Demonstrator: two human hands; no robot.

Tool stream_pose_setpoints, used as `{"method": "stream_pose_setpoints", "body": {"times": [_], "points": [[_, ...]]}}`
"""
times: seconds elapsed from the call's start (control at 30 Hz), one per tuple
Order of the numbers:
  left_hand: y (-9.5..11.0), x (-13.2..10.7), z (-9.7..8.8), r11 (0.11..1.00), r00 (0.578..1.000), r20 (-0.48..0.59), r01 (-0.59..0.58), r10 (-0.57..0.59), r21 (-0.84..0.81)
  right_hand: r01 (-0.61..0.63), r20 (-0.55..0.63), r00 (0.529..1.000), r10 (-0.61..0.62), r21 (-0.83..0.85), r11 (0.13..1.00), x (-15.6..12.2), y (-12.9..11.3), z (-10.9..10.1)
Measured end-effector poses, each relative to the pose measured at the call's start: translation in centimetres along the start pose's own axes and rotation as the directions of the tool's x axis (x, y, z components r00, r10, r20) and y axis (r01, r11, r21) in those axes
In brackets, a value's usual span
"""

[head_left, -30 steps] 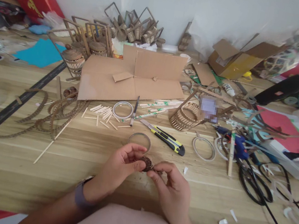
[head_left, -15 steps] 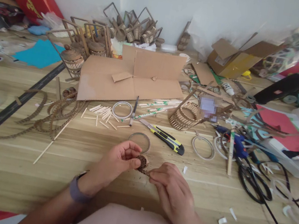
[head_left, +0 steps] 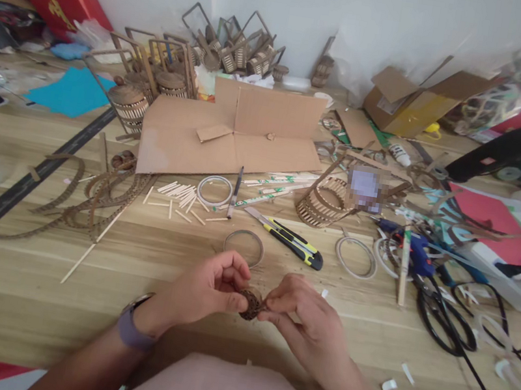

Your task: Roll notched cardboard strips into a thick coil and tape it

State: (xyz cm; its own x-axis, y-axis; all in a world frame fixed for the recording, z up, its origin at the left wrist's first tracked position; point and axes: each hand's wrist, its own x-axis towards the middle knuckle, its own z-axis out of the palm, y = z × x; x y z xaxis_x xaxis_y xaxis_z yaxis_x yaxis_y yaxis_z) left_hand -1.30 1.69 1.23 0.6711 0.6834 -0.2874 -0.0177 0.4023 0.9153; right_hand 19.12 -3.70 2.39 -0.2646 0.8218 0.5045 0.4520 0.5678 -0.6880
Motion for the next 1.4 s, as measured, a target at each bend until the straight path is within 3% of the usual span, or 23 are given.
{"method": "stream_pose_setpoints", "body": {"times": [0.1,0.23,0.5,0.6,0.73,0.83,0.97,1.13,1.27,1.4], "points": [[0.3,-0.3,0.0,0.998,0.998,0.057,-0.004,0.0,0.07,-0.157,0.092,0.984,0.154,0.025,0.987,0.3,-0.3,-0.5],[0.9,-0.7,0.2,0.978,0.995,0.095,-0.029,0.009,0.205,-0.381,0.241,0.893,0.379,-0.042,0.924,1.0,-0.8,-1.1],[1.4,-0.7,0.5,0.843,0.997,0.059,-0.071,0.046,0.533,-0.522,0.448,0.751,0.485,-0.046,0.851,2.1,0.3,-0.6],[1.0,-0.5,0.3,0.839,0.997,-0.034,-0.039,0.069,0.543,-0.544,0.459,0.761,0.459,0.065,0.837,1.9,1.1,-0.1],[0.1,0.1,0.2,0.945,0.976,-0.185,-0.05,0.115,0.324,-0.539,0.384,0.816,0.431,0.238,0.808,1.6,1.7,0.5],[-0.5,0.4,0.2,0.971,0.977,-0.179,-0.075,0.117,0.227,-0.554,0.251,0.83,0.499,0.262,0.79,1.2,2.3,1.2],[-1.1,0.4,0.8,0.962,0.984,-0.12,-0.1,0.134,0.254,-0.586,0.116,0.803,0.585,0.331,0.739,0.6,3.1,2.2],[-1.8,0.6,1.4,0.914,0.957,-0.231,-0.073,0.177,0.4,-0.579,0.156,0.781,0.605,0.546,0.605,0.2,3.1,3.4],[-1.9,0.5,1.3,0.879,0.948,-0.234,-0.084,0.215,0.469,-0.559,0.238,0.779,0.581,0.682,0.471,0.3,3.0,3.6],[-1.6,0.4,1.2,0.877,0.951,-0.204,-0.115,0.233,0.466,-0.552,0.262,0.793,0.55,0.692,0.466,0.1,3.5,3.3]]}}
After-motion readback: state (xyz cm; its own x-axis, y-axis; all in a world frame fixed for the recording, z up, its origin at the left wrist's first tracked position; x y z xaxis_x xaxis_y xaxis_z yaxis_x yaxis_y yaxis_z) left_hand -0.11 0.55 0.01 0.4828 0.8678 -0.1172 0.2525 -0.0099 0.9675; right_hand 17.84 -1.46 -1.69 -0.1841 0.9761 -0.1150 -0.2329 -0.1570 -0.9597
